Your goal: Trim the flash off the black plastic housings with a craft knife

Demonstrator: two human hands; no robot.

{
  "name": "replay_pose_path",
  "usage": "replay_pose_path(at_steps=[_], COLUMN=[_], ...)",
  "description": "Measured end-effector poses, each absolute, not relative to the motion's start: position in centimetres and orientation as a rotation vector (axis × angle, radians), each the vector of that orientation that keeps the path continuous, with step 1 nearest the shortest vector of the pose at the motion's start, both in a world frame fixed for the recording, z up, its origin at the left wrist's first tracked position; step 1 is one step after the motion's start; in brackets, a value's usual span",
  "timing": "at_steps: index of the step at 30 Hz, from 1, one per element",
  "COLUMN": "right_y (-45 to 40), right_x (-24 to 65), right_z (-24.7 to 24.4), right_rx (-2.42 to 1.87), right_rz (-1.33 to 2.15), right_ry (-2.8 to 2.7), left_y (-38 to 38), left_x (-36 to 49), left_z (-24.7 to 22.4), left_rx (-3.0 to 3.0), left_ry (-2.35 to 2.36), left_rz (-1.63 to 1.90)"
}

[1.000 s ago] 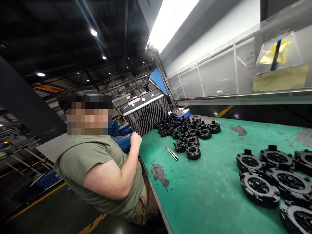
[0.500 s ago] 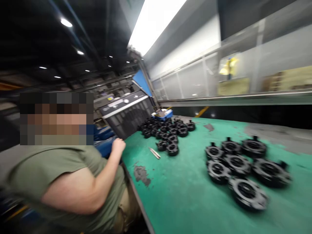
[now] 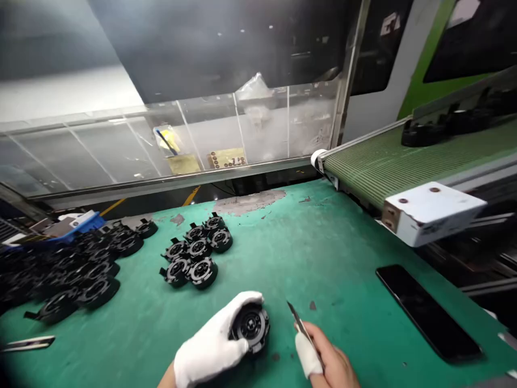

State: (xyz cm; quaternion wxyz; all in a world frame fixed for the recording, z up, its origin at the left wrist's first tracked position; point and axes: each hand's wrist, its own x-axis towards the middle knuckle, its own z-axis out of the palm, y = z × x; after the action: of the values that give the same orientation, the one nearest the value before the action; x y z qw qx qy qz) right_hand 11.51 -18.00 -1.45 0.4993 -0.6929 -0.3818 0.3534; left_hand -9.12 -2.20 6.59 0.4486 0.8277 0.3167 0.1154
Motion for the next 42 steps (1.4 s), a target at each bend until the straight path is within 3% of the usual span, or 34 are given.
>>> replay_pose_path(at_steps=[7,15,22,30,42], right_y=[-20.5,-22.7,-21.0,-21.9,-21.0], right_x=[12.0,15.4,14.7,14.7,15.1], right_z=[1.0,2.5,4.0,3.8,4.5], right_rx=[-1.497,-1.589,-1.625,-1.638,-1.686], right_rz=[1.241,1.009,0.748,0.674,0.538], right_ry=[-0.889,-1.727,-2.256,-2.445,-2.437], left_y=[-6.8,-9.3,-14.2,-16.3,-16.1], left_x=[-10.4,-13.2,-13.1,-11.0,-10.8], left_z=[8.2,6.8,5.8,2.8,2.4], left_rx=[2.069,1.971,1.804,1.944,2.071], left_ry=[0.769,0.82,1.231,1.293,1.24], left_rz=[0.218,0.215,0.465,0.567,0.707])
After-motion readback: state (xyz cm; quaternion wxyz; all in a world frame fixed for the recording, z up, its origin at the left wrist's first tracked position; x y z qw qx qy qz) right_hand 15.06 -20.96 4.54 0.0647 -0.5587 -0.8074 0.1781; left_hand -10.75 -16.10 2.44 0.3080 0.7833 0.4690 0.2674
